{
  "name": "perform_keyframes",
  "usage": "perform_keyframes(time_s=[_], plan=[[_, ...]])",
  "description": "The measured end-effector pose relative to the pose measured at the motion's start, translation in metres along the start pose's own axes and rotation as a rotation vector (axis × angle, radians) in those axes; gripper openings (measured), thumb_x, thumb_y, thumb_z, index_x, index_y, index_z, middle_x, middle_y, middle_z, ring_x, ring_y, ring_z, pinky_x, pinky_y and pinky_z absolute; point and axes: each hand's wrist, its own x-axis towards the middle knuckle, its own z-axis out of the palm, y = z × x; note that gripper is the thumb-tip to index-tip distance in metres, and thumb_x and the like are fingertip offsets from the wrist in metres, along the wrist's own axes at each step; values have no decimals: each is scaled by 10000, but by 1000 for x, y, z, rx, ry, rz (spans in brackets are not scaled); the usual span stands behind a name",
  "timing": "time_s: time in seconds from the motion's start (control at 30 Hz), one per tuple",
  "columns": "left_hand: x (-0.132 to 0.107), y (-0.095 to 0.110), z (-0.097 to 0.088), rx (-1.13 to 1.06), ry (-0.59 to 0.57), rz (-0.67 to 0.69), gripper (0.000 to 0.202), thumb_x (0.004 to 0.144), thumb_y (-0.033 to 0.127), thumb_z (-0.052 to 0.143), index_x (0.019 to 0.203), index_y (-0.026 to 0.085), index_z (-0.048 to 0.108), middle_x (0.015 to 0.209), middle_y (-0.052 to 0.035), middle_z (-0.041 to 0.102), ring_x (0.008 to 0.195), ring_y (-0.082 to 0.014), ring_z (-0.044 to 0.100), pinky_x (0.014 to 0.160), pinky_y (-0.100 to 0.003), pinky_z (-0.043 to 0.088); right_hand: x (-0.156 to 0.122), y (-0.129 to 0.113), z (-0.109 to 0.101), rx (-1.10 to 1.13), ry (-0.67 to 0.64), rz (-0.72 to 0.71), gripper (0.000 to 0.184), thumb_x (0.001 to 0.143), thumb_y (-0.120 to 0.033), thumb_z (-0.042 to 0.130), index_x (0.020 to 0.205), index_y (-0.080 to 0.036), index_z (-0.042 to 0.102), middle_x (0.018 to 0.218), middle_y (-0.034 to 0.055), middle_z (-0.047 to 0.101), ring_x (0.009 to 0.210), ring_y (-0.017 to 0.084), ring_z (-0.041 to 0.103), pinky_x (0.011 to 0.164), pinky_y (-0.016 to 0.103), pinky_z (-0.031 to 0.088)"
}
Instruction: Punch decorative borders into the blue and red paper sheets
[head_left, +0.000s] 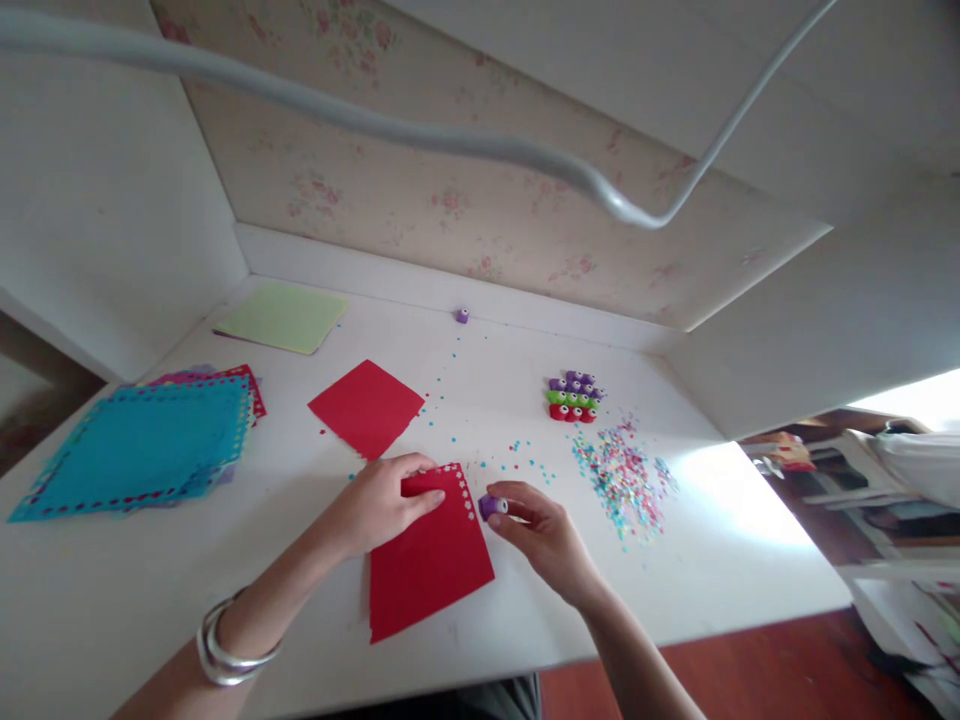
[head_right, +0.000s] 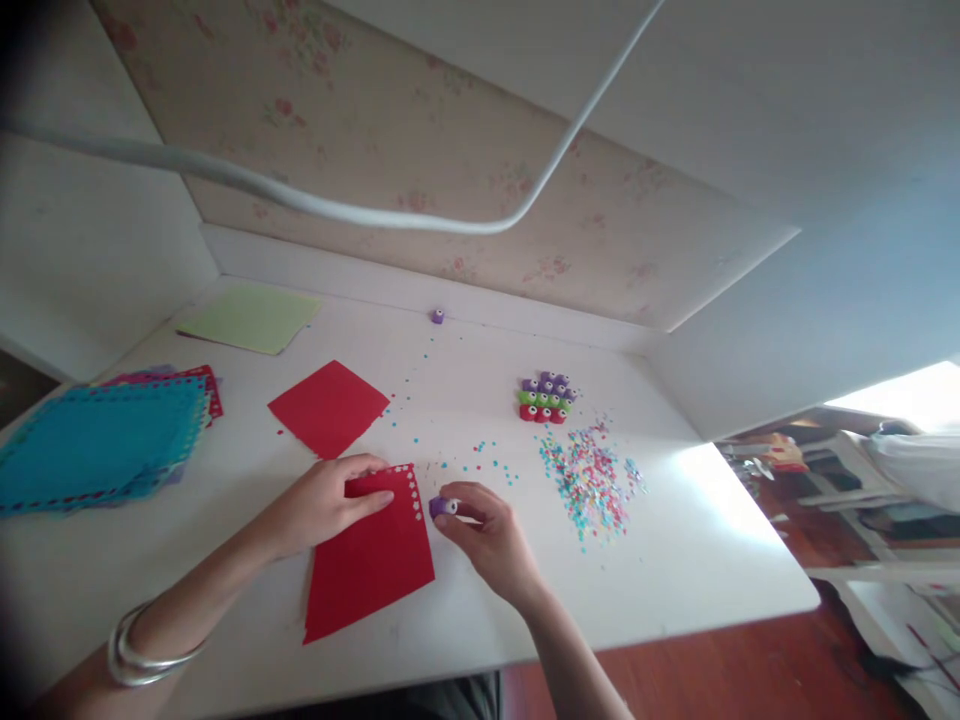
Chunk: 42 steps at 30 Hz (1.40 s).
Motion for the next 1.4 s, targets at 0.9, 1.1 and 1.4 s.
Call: perform_keyframes(time_s=[0.9,1.1,1.4], plan=[[-1,4,0,-81,3,3,239,866,372,568,1012,238,702,1021,-22,743,948,-211,681,822,-295,508,0,-4,14,-92,-49,-84,211,806,-331,728,1014,-298,733,1171,61,617,1025,233,642,787,346,623],[0,4,-3,-93,24,7,215,874,348,557,990,230,696,1023,-22,738,942,-205,676,824,-291,504,-4,-9,17,-277,-71,-155,215,828,-315,707,1040,-293,732,1162,60,638,930,205,670,649,280,618],[2,-10,17,111,51,31,235,904,346,539,1062,240,677,1041,-41,747,951,-219,690,831,-336,515,-8,-7,17,-510,-114,-176,256,853,-278,675,1108,-266,700,1162,78,642,881,190,648,572,242,558]])
